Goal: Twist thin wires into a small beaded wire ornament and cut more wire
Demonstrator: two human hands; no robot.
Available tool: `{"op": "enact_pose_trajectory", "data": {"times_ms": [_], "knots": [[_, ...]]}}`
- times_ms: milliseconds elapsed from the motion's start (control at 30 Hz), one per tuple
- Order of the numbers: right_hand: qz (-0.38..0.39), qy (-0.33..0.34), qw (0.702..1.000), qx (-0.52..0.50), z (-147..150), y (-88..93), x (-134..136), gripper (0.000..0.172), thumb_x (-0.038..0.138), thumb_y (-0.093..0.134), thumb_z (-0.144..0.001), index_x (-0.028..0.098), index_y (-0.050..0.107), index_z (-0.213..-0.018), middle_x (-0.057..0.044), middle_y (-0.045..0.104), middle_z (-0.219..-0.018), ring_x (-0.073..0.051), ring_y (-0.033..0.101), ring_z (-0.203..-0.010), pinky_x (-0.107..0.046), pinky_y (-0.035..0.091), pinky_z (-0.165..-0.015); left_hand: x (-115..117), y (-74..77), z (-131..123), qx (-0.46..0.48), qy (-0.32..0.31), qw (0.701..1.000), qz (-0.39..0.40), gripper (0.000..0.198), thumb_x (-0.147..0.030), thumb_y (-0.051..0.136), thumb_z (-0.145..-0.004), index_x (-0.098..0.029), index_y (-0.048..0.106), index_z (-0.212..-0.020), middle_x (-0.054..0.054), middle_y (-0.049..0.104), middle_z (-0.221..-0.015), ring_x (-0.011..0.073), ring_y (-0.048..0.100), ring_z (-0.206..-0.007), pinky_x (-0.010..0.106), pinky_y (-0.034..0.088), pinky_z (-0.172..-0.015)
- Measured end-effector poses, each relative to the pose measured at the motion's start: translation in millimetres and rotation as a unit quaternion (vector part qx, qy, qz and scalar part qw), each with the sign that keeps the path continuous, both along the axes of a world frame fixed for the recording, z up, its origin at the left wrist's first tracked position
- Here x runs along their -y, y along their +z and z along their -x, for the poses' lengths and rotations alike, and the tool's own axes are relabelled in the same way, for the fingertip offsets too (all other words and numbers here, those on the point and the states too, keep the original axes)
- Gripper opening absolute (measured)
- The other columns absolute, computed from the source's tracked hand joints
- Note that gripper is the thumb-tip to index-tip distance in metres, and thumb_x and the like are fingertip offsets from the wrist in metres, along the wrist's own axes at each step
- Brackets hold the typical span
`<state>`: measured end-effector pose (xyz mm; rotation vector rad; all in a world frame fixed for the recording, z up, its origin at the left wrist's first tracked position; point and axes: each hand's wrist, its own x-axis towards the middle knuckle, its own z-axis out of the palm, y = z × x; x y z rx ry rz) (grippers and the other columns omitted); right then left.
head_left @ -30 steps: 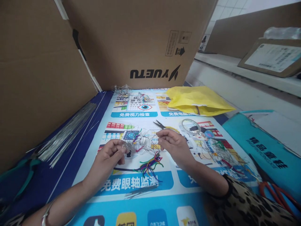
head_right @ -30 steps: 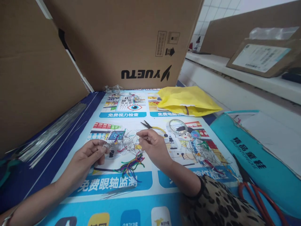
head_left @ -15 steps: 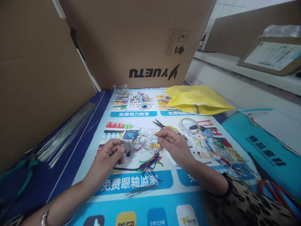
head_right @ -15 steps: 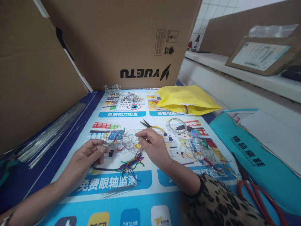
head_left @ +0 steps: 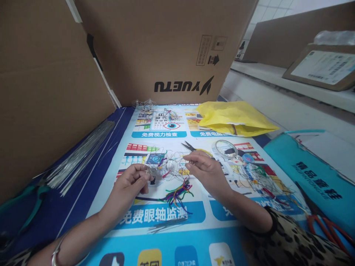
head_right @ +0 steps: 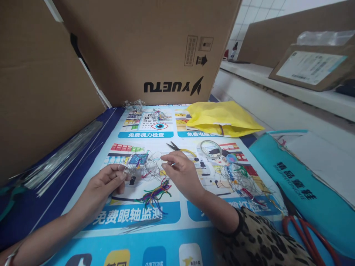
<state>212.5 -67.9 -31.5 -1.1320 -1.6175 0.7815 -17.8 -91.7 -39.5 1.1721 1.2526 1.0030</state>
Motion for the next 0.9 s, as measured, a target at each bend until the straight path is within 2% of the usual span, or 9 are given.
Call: {"op": "enact_pose_trajectory", "data": {"times_ms": [200,333,467,600,800,900], "knots": [[0.035,0.03,0.999,-0.018,1.3,0.7,1.2,0.02,0.028,0.065,-0.075,0.024,0.068,-0.093,-0.005,0.055,-0.095,-0.015,0.058,-0.081,-0.028,0.057,-0.066,2.8,2.3,-3.1,0.041,-0.003,0.999,0.024,0.022,-0.035,0.057,-0.081,-0.019,0.048,-0.094,0.0,0.062,-0.076,0.0074,0.049,-0.053,0.02,0.037,-0.051],[0.035,0.023,0.999,-0.017,2.1,3.4,0.5,0.021,0.029,0.066,-0.073,0.023,0.068,-0.093,-0.005,0.054,-0.093,-0.013,0.057,-0.074,-0.028,0.056,-0.065,2.0,3.8,-2.8,0.057,-0.008,0.998,0.036,0.019,-0.034,0.056,-0.081,-0.019,0.051,-0.092,0.0,0.061,-0.077,0.007,0.049,-0.055,0.019,0.036,-0.052],[0.101,0.004,0.992,-0.074,5.6,4.7,-1.3,0.024,0.029,0.07,-0.069,0.019,0.066,-0.09,-0.005,0.057,-0.088,-0.013,0.057,-0.07,-0.027,0.054,-0.061,-0.7,6.8,-1.7,0.058,-0.009,0.998,0.033,0.02,-0.035,0.057,-0.081,-0.018,0.052,-0.091,0.0,0.06,-0.073,0.0084,0.05,-0.06,0.02,0.037,-0.056],[0.153,0.012,0.98,-0.127,9.6,5.4,-3.4,0.03,0.03,0.07,-0.067,0.017,0.065,-0.093,-0.003,0.059,-0.079,-0.013,0.057,-0.068,-0.028,0.053,-0.06,-3.2,10.5,-0.3,0.048,0.017,0.999,0.017,0.019,-0.033,0.061,-0.077,-0.018,0.053,-0.086,0.0,0.06,-0.072,0.0099,0.052,-0.064,0.021,0.038,-0.06],[0.091,-0.006,0.994,-0.064,10.8,13.6,-6.5,0.023,0.025,0.063,-0.07,0.019,0.066,-0.092,-0.005,0.056,-0.091,-0.01,0.054,-0.066,-0.025,0.052,-0.058,-5.1,16.6,3.6,0.038,0.041,0.998,0.041,0.023,-0.038,0.06,-0.077,-0.02,0.052,-0.089,0.0,0.061,-0.074,0.0124,0.055,-0.065,0.021,0.037,-0.055],[0.05,-0.002,0.998,-0.034,8.7,15.6,-8.5,0.021,0.023,0.061,-0.071,0.022,0.066,-0.092,-0.005,0.054,-0.097,-0.01,0.054,-0.068,-0.024,0.051,-0.059,-6.2,17.9,6.7,0.047,0.046,0.998,0.01,0.021,-0.036,0.06,-0.078,-0.02,0.052,-0.089,0.0,0.061,-0.071,0.0128,0.055,-0.067,0.023,0.041,-0.061]]}}
